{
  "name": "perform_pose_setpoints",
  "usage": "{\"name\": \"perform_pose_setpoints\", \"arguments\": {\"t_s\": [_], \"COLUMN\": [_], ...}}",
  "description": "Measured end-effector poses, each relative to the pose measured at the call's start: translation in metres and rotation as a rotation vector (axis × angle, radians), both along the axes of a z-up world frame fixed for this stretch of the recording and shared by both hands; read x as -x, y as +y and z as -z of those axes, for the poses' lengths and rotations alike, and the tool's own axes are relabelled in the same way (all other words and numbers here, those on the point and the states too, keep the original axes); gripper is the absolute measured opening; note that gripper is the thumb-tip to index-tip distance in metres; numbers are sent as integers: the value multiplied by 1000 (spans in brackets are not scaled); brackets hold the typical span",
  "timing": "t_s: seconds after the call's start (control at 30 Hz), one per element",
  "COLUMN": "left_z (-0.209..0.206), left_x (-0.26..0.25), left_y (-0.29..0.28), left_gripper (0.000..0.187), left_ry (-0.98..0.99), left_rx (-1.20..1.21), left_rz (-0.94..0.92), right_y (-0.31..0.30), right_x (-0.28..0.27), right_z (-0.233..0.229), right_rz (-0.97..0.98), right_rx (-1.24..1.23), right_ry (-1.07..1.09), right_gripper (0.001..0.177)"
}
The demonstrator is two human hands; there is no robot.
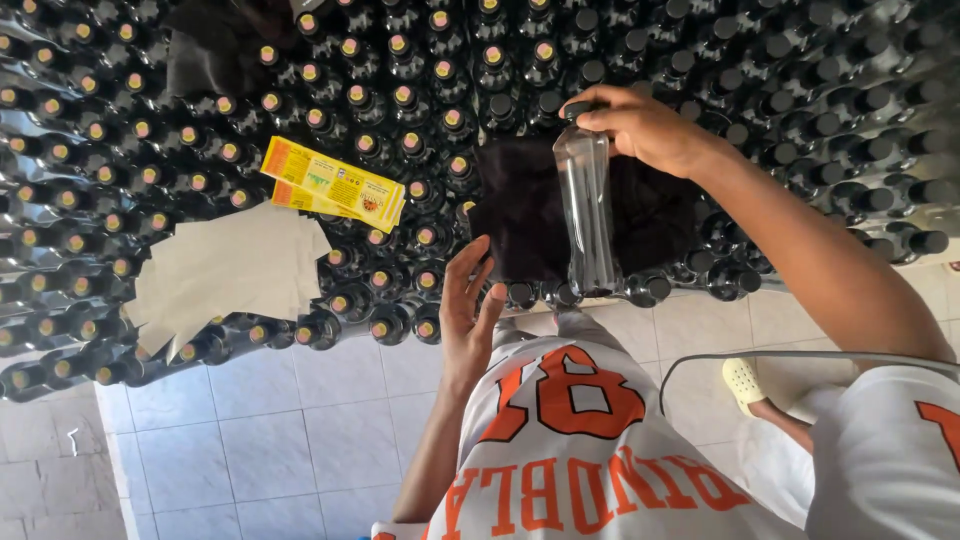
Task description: Manually peeling adhesive labels from a sheet and applying them to plastic bottles.
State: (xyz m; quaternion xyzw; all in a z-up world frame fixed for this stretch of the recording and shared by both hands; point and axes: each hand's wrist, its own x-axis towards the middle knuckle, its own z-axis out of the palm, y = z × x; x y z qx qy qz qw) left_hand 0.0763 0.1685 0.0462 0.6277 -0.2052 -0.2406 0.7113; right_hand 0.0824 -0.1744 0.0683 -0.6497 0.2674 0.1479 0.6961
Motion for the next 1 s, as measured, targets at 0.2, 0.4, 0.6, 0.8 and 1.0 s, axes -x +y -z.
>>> {"name": "perform_pose_setpoints", "arguments": {"t_s": [0.2,0.4,0.6,0.8,1.0], "left_z": [-1,0,29,32,29], "left_x": [-4,-4,5,8,4], "left_y": [-9,-16,-18,-20,-21], "left_gripper": [51,45,35,34,32], "left_ry": [-37,-68,-422,-608,-590], "left_rx": [22,-37,-238,-312,-312], "left_rz": [47,79,179,227,222], "right_y": [-3,-18,-16,-17,-12], "right_x": [2,0,-7,-12,-15], "right_z": [-14,-1,-6,2,-9], "right_rz": [-92,-61,-88,-136,-219], "right_rx": [305,279,190,99,312], "right_ry": [9,-59,-94,-74,-21], "right_gripper": [39,40,39,37,37]}}
